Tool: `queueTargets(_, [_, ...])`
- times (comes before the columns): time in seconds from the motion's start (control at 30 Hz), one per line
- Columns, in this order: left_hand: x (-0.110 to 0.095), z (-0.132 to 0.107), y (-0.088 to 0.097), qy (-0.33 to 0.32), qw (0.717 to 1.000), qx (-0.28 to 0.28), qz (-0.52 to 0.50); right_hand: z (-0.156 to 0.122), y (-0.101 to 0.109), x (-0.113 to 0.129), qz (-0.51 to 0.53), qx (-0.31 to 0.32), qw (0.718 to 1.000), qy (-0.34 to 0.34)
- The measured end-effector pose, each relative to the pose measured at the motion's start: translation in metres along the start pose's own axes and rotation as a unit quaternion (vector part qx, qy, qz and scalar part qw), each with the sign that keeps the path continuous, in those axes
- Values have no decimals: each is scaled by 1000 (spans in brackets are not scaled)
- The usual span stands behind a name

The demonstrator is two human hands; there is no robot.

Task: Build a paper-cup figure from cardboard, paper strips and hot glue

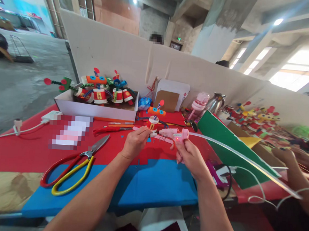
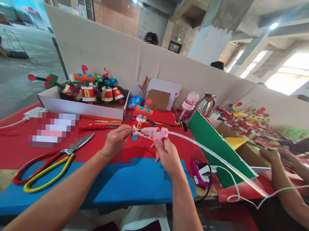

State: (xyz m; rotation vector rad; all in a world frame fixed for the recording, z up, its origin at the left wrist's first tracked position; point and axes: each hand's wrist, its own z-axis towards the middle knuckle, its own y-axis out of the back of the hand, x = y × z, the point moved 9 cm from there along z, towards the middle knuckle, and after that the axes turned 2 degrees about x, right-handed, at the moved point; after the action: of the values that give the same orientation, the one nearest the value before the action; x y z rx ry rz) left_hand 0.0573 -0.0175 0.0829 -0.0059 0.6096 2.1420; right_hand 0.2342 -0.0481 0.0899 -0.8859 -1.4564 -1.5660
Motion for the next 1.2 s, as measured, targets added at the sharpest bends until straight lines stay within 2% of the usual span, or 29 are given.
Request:
queueTargets(0.53, [2, -1, -2, 8, 1000, 9, 8, -1, -5, 5, -4, -1, 1000, -6])
queueTargets(1.2, [1, -3, -4, -1, 1000, 14, 15, 0, -3, 6, -28, -6, 1000, -4])
